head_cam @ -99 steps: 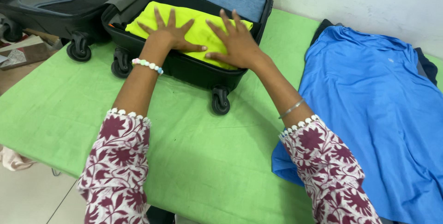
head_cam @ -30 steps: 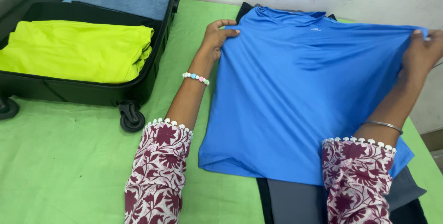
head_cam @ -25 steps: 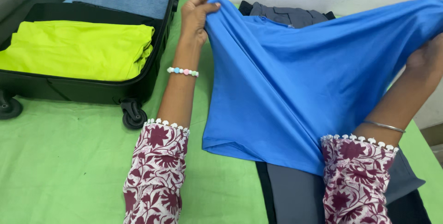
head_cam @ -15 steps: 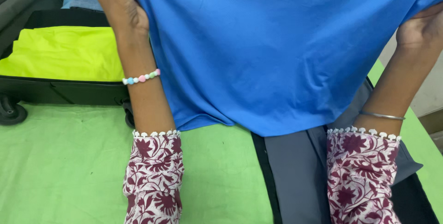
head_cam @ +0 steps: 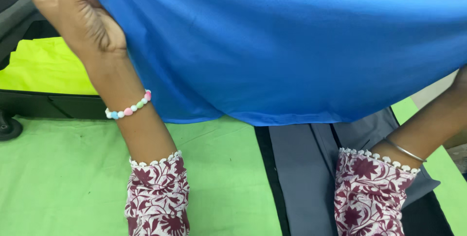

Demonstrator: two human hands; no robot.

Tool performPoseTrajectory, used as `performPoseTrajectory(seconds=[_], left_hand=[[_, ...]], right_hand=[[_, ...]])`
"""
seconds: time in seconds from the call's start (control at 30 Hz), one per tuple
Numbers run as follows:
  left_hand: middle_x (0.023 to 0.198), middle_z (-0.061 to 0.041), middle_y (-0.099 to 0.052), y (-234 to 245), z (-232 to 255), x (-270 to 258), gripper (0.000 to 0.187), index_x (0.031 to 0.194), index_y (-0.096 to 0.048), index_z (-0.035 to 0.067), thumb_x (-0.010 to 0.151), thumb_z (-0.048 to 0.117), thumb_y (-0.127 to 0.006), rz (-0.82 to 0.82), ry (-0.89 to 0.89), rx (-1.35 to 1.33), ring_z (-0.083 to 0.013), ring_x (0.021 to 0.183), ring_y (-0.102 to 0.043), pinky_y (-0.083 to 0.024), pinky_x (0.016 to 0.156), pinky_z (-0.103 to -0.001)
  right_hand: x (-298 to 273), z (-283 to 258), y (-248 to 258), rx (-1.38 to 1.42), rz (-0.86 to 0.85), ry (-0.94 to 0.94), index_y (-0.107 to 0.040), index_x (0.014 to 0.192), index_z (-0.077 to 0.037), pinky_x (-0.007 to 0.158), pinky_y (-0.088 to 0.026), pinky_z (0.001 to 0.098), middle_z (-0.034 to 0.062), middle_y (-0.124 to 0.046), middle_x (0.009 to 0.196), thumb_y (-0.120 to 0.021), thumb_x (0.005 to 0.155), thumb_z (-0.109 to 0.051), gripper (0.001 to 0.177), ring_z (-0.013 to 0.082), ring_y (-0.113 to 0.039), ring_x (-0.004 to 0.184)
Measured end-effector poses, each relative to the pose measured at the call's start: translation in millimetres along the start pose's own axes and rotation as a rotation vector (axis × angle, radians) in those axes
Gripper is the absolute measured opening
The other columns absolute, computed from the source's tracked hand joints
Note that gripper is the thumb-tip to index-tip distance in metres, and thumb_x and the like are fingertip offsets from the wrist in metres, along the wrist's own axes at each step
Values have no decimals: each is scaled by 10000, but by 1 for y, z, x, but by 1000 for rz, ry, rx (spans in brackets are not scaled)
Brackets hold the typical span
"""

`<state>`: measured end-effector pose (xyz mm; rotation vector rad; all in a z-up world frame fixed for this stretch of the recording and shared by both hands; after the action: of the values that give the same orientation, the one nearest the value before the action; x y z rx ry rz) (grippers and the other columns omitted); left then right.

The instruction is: The person folds a black t-shirt, a yellow t-shirt, and a blue t-shirt one by one on a green surface and places each folded item into an open suitcase. The person then begins to fold a pair of gray trousers.

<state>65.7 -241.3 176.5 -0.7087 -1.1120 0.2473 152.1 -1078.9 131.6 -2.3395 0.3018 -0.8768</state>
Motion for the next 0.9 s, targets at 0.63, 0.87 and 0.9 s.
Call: performPoseTrajectory(seconds=[0.63,0.87,0.9], left_hand=[[890,-85,-693,-16,-60,-5,253,986,-634,-24,911,-263,-670,-162,71,-145,-153,809,-662,-539,752,-262],[1090,-126,-750,-31,-49,-34,474,1276,-623,-32,839,-207,-570,-543,353,647,-162,1038,-737,-580,881,-276],[1121,-138,-752,-32,-55,-42,543,1365,-621,-31,850,-199,-575,-644,396,739,-165,1059,-735,-584,894,-279]], right_hand=[[-1,27,-20,33,-199,94,-610,1334,18,1229,-524,378,60,-676,1257,-618,1065,-186,338,212,-649,1290],[-31,23,-20,-648,-172,-37,-639,1186,-44,953,-586,318,31,-680,1092,-700,1066,-113,151,134,-646,1015],[-36,26,-15,-850,-183,-87,-669,1155,-30,896,-545,295,33,-689,1078,-689,1056,-96,121,131,-645,985]])
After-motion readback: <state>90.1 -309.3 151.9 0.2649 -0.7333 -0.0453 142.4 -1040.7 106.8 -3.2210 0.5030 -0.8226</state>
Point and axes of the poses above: each hand's wrist, its own x-axis towards the middle knuckle, its own y-axis out of the back of the hand, z = x × y, the point moved 10 cm from there along x, towards the middle knuckle
